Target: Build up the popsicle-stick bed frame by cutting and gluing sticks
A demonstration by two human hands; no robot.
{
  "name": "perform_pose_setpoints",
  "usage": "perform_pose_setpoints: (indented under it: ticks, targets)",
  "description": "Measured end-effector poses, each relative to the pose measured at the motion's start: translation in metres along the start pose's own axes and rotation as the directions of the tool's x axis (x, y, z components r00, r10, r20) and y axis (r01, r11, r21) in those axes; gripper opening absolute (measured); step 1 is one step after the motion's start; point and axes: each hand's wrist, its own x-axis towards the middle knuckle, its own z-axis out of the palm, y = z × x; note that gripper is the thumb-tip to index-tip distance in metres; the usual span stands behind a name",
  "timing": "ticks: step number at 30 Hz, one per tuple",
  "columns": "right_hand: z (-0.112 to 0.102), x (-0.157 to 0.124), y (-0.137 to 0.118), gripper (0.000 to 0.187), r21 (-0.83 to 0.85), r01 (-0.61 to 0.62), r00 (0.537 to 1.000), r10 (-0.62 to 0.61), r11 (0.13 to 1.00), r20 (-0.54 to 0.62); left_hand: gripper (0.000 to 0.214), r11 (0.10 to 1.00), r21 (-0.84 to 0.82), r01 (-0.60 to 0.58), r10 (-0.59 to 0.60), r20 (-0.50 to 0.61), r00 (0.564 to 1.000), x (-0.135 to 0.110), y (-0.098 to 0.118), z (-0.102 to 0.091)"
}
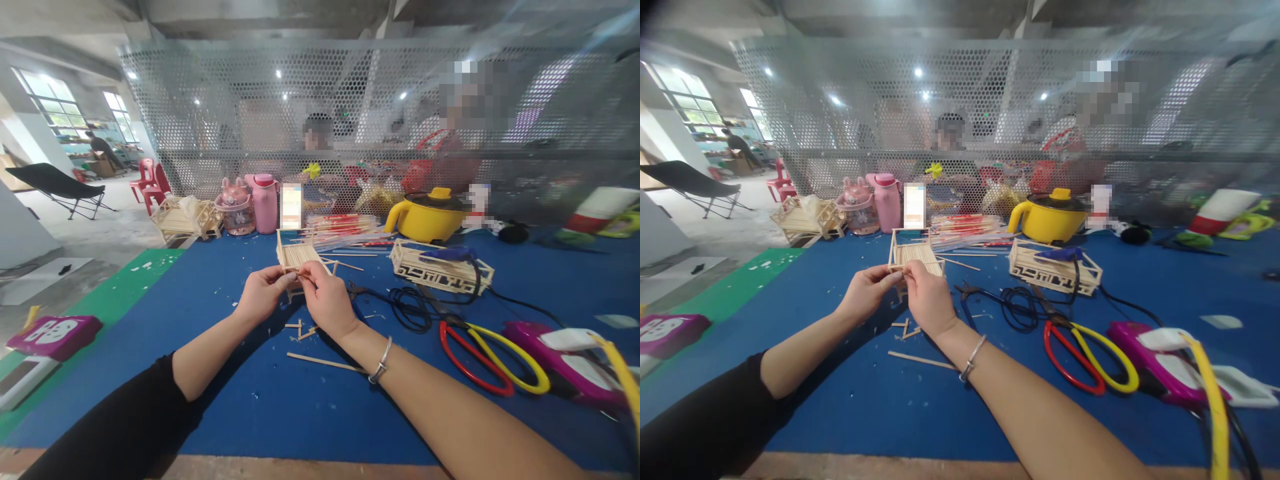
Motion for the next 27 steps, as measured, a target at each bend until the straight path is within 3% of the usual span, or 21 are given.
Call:
perform_pose_setpoints:
  ticks: [4, 10, 12, 13, 14, 16, 17, 18, 19, 27]
  targets:
    - [-0.011, 0.003, -0.003, 0.014, -0.021, 0.002, 0.998, -0.003, 1.000, -0.061, 0.020, 1.000, -0.004, 0.004, -0.004, 0.000, 1.000, 0.000, 0.000, 0.000]
    - [-0.072, 0.027, -0.011, 0.012, 0.026, 0.001, 0.961, 0.006, 1.000, -0.276, 0.016, 1.000, -0.002, 0.007, -0.007, -0.012, 1.000, 0.001, -0.002, 0.000]
    - [-0.086, 0.032, -0.011, 0.011, 0.042, -0.009, 0.989, 0.015, 0.999, -0.147, 0.016, 1.000, 0.000, 0.004, -0.004, -0.017, 1.000, 0.001, -0.003, 0.000]
    - [-0.089, 0.032, -0.011, 0.011, -0.005, -0.010, 1.000, 0.010, 1.000, 0.025, 0.016, 1.000, 0.001, 0.004, -0.003, -0.019, 1.000, 0.001, -0.003, 0.001]
    - [-0.090, 0.031, -0.010, 0.011, -0.079, 0.011, 0.970, 0.009, 0.997, 0.242, 0.016, 1.000, 0.002, 0.004, -0.004, -0.021, 1.000, 0.001, -0.003, 0.001]
    - [-0.083, 0.024, -0.008, 0.010, -0.206, 0.107, 0.801, 0.038, 0.973, 0.597, 0.018, 1.000, 0.001, 0.004, -0.004, -0.023, 1.000, 0.001, -0.002, 0.001]
    - [-0.077, 0.019, -0.008, 0.010, -0.229, 0.152, 0.723, 0.050, 0.962, 0.689, 0.018, 1.000, -0.002, 0.004, -0.004, -0.023, 1.000, 0.001, -0.001, 0.001]
    - [-0.070, 0.015, -0.007, 0.012, -0.228, 0.181, 0.678, 0.046, 0.957, 0.733, 0.018, 1.000, -0.004, 0.003, -0.003, -0.021, 1.000, 0.000, -0.001, 0.002]
    - [-0.064, 0.011, -0.006, 0.014, -0.218, 0.196, 0.667, 0.033, 0.956, 0.745, 0.018, 1.000, -0.007, 0.001, -0.001, -0.020, 1.000, 0.000, 0.000, 0.002]
    - [-0.033, -0.003, -0.004, 0.019, -0.205, 0.240, 0.684, -0.015, 0.949, 0.729, 0.018, 1.000, -0.022, -0.007, 0.006, -0.027, 1.000, 0.000, 0.000, 0.003]
